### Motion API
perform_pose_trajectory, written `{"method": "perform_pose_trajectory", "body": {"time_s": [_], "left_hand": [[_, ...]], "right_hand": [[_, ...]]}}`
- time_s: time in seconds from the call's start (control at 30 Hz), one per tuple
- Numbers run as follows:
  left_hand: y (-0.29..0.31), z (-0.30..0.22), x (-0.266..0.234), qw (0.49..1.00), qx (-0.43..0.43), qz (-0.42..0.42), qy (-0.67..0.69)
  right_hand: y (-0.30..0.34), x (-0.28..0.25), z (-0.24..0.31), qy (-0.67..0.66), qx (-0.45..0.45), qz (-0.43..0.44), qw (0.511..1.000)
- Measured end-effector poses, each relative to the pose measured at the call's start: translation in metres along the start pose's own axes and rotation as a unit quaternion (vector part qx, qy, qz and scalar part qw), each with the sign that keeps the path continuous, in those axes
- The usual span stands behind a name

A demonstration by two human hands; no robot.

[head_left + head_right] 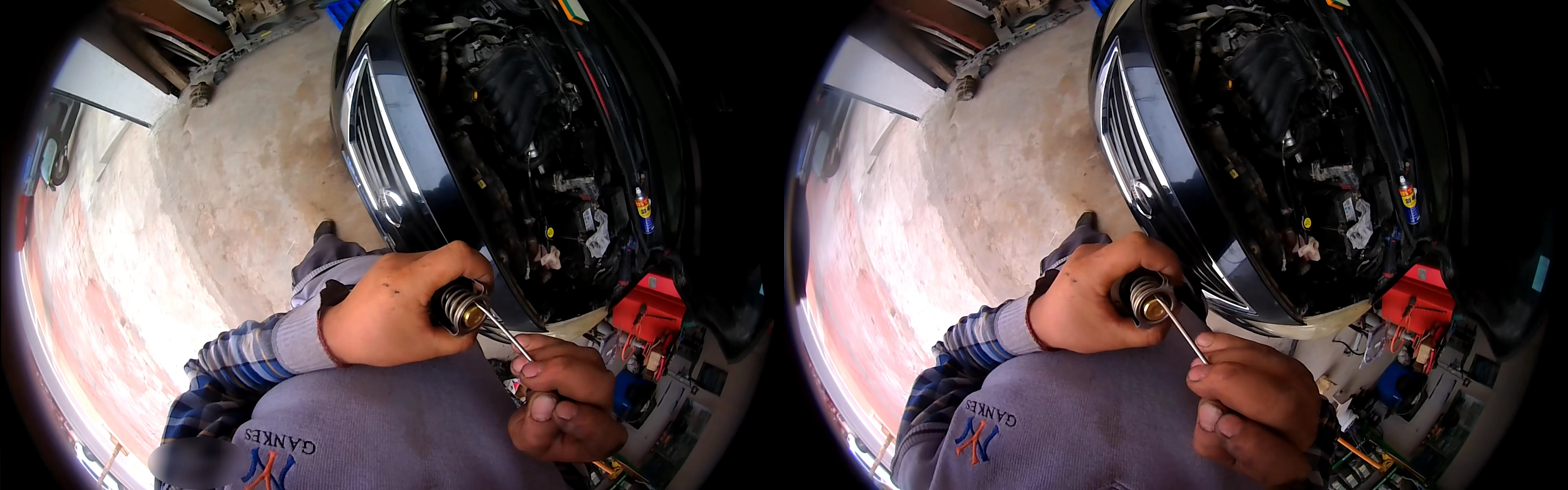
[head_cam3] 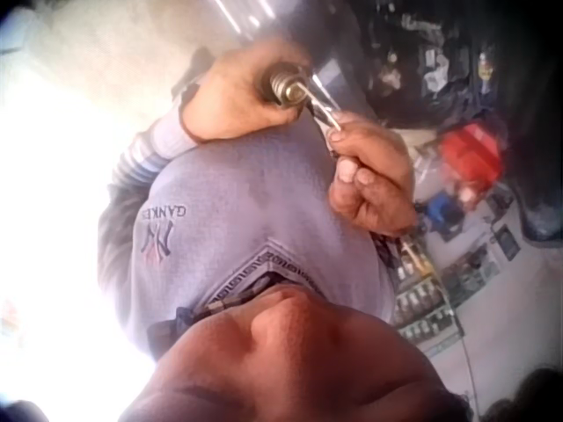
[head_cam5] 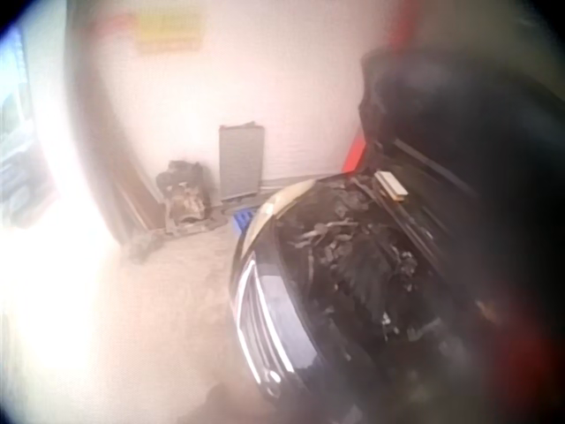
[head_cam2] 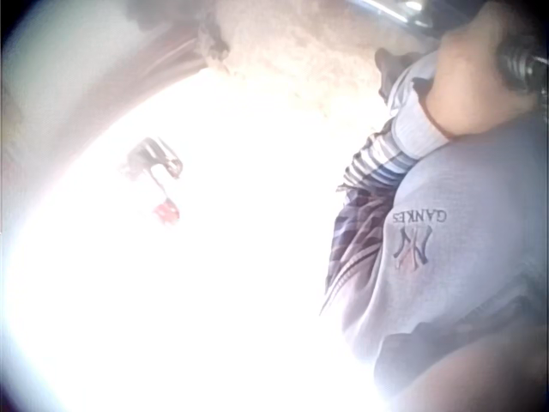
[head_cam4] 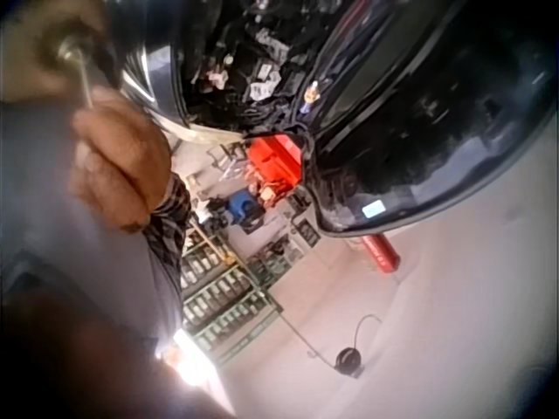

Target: The person opens a small box containing a new headlight bulb and removes the bulb. They then hold the new bulb alongside an old bulb, comparing them. Finally, the person uses a pair of tweezers to manipulate a small component on the new bulb.

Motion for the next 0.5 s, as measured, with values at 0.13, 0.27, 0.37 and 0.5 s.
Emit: {"method": "perform_pose_trajectory", "body": {"time_s": [0.13, 0.27, 0.37, 0.5], "left_hand": [[-0.002, 0.003, 0.000, 0.999, -0.031, 0.010, 0.006], [-0.002, 0.000, 0.005, 0.999, 0.006, 0.035, -0.006], [-0.001, -0.002, 0.010, 0.997, 0.018, 0.060, -0.040], [-0.003, -0.005, 0.001, 0.998, 0.028, 0.029, -0.048]], "right_hand": [[-0.002, -0.005, -0.006, -0.032, 0.028, -0.052, 0.998], [-0.008, -0.021, -0.036, -0.193, 0.114, -0.088, 0.971], [-0.029, -0.017, -0.032, -0.143, 0.064, 0.052, 0.986], [-0.025, 0.001, -0.002, -0.043, -0.047, 0.101, 0.993]]}}
Point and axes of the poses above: each hand's wrist, its own y-axis away from the middle knuckle, its own x-axis out of the palm, z = x × y, the point moved 9 cm from there along -y, towards the middle knuckle, and after that the axes turned 3 degrees about -x, right-handed, at the moved point
